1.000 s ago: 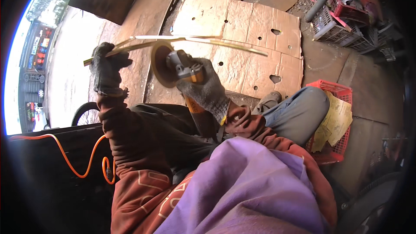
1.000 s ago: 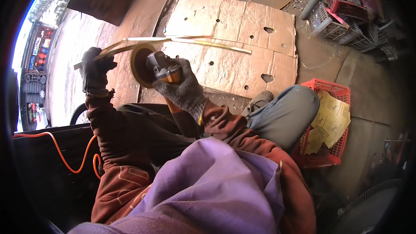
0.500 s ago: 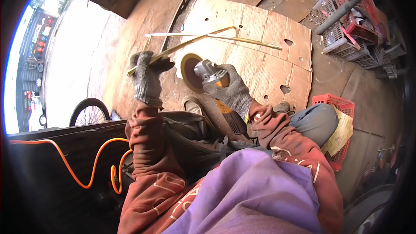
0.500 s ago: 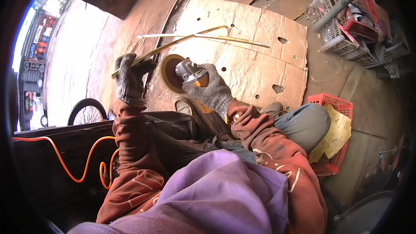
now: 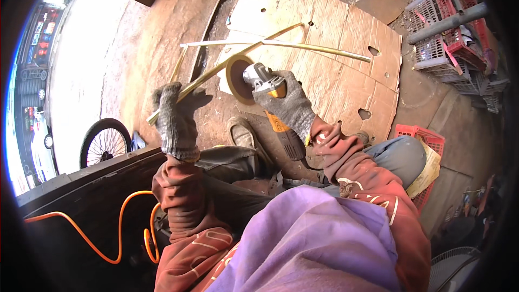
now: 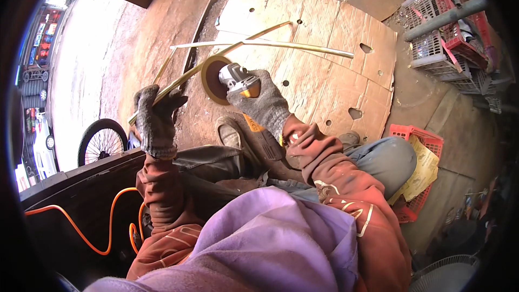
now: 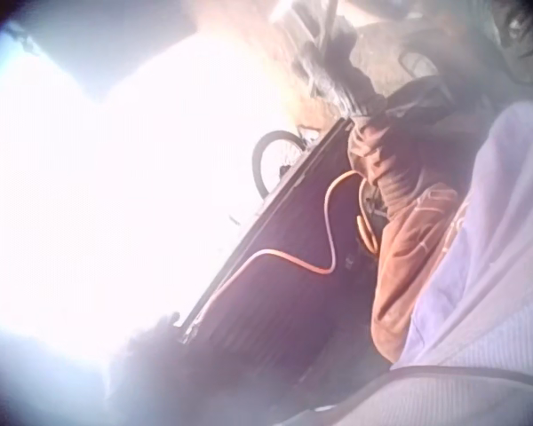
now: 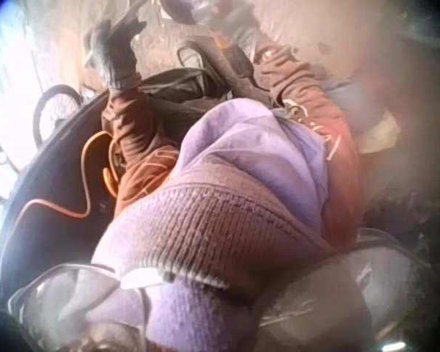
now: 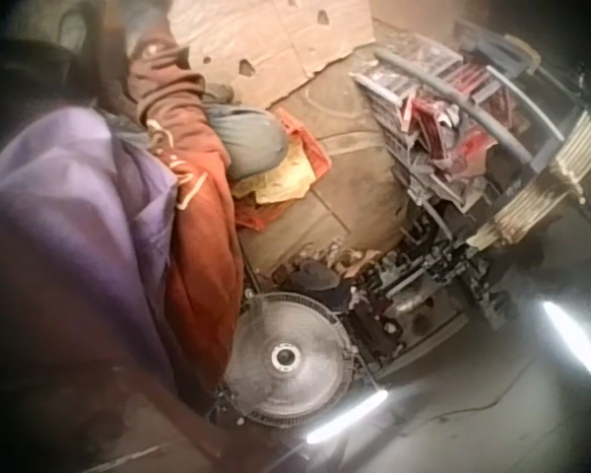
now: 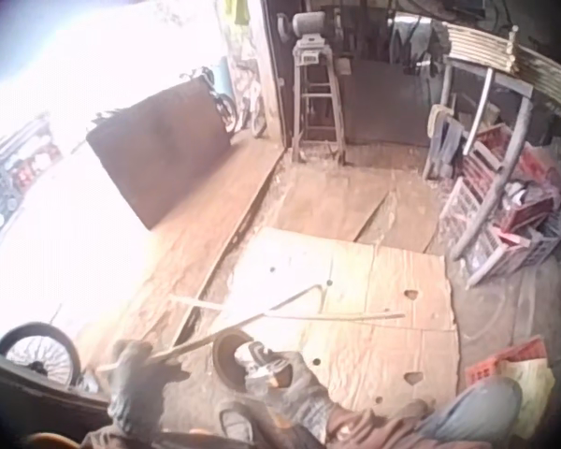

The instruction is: The person uses a handheld angle grinder to grind and polish the surface of several thin, curved metal rods while sitting on the floor of a workshop.

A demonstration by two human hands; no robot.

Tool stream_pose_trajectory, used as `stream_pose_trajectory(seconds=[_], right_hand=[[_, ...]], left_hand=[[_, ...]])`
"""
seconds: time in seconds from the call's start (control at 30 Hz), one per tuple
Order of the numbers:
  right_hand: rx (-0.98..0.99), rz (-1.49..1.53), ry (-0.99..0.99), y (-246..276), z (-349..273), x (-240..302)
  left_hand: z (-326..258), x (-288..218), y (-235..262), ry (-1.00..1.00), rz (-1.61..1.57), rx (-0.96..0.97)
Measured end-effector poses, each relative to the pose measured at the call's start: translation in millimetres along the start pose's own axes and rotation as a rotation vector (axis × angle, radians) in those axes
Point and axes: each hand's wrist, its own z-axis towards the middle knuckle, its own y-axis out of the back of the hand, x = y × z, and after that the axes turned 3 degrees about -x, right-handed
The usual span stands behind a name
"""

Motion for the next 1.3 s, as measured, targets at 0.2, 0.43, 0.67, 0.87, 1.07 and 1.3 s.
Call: stream_pose_trajectory(seconds=[0.2,0.43,0.67,0.87,1.07,1.3], right_hand=[[-0.028,0.067,-0.072,-0.2,12.9,-6.9],[-0.06,0.094,-0.108,5.8,20.9,-18.7],[-0.096,0.052,-0.145,15.0,29.3,-18.6],[-0.126,0.062,-0.144,19.8,31.3,-23.7],[-0.138,0.088,-0.186,24.6,34.7,-22.7],[-0.137,0.081,-0.224,24.0,36.0,-17.9]], left_hand=[[3.8,2.0,4.9,0.004,0.012,-0.02],[6.7,3.2,9.1,0.005,0.012,0.007],[4.0,7.2,1.4,-0.036,0.05,0.019],[2.0,4.1,-2.9,-0.07,0.075,0.029],[2.3,5.9,-1.8,-0.081,0.083,0.044],[3.7,6.9,2.8,-0.097,0.081,0.061]])
